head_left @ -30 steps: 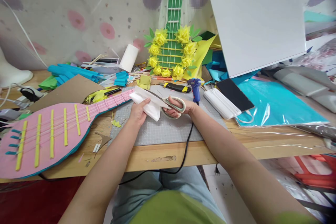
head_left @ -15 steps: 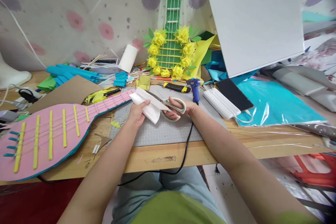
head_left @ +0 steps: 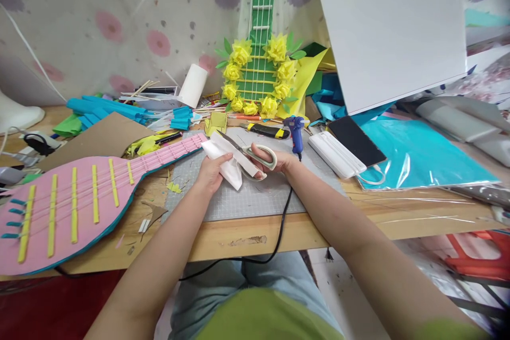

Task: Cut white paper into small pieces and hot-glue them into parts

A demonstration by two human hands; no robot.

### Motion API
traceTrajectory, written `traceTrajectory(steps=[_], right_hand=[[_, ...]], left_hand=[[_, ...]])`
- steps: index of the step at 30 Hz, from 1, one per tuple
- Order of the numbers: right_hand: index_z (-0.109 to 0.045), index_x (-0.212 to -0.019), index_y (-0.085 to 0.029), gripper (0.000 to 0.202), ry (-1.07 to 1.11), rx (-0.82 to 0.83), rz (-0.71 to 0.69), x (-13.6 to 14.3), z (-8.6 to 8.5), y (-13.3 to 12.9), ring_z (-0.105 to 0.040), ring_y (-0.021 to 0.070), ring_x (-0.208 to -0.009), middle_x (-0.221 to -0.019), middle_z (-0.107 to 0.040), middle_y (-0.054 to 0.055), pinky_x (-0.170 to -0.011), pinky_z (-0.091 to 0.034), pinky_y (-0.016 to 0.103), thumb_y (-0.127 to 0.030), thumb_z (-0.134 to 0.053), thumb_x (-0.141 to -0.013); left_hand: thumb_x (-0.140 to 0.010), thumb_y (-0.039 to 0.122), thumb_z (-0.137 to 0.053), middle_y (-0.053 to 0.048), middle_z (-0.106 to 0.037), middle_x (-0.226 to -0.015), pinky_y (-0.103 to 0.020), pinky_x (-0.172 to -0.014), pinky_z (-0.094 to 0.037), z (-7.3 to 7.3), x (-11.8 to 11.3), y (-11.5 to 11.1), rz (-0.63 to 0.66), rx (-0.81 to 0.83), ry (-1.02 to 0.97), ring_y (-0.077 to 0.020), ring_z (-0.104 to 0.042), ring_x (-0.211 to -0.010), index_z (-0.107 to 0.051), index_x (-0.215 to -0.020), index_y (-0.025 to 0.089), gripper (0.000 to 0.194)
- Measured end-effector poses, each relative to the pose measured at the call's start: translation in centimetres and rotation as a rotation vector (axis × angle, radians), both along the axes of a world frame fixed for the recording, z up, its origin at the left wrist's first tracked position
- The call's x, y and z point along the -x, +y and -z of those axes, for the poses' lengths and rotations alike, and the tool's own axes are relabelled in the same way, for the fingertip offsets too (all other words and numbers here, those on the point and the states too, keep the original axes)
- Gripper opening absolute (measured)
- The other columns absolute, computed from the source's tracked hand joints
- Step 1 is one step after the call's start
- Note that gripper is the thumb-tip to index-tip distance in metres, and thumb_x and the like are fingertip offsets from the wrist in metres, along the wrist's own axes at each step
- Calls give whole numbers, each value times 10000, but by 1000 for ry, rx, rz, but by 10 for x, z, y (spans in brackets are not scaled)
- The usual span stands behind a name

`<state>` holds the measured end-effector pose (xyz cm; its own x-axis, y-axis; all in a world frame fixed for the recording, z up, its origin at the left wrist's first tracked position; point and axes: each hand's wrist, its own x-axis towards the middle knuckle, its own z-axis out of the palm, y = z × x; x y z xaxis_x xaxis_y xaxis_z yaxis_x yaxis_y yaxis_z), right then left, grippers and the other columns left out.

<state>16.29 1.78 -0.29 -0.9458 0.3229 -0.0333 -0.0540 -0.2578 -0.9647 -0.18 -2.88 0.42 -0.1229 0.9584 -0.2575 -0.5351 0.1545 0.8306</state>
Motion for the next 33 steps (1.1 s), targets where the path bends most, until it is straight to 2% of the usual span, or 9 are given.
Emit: traceTrajectory(steps=[6,12,20,24,29,33], right_hand=[[-375,-621,-183,542,-76,-19,81,0,1,1,-360,63,-393,-450,-386,-48,-386,-291,211,-712,-326,-729],[-376,-601,-179,551,-96,-16,91,0,3,1,-329,53,-368,-432,-378,-47,-356,-255,195,-710,-318,-736],[-448,-625,-160,590,-132,-97,190,1,4,0,-413,76,-384,-469,-467,-10,-374,-348,211,-703,-263,-762],[-449,-579,-159,598,-141,-112,209,2,9,4,-391,68,-361,-440,-435,-25,-356,-348,207,-707,-284,-751],[-413,-604,-169,527,-116,-71,241,2,9,5,-367,57,-364,-463,-409,-38,-329,-314,188,-661,-327,-773],[-394,-658,-167,475,-87,59,176,2,6,4,-366,46,-380,-501,-388,-52,-336,-312,168,-627,-379,-777]], left_hand=[[-547,37,-682,-60,-673,-820,-319,-759,-495,-1,0,0,-21,19,-24,-174,-634,-732,-600,-957,136,430],[-553,43,-681,-58,-678,-817,-311,-748,-502,-1,0,0,-23,21,-5,-171,-632,-731,-612,-948,137,412],[-527,37,-693,-71,-678,-808,-310,-729,-499,0,-2,-1,-16,33,28,-171,-631,-704,-624,-912,114,398],[-516,46,-704,-72,-679,-827,-311,-726,-500,2,-2,-1,0,23,36,-173,-632,-707,-628,-918,122,416],[-521,44,-701,-73,-677,-829,-319,-741,-498,1,-2,-2,0,23,35,-172,-631,-706,-629,-912,116,403],[-517,38,-700,-85,-678,-835,-342,-760,-494,-1,-3,-2,1,33,31,-186,-636,-717,-624,-919,113,416]])
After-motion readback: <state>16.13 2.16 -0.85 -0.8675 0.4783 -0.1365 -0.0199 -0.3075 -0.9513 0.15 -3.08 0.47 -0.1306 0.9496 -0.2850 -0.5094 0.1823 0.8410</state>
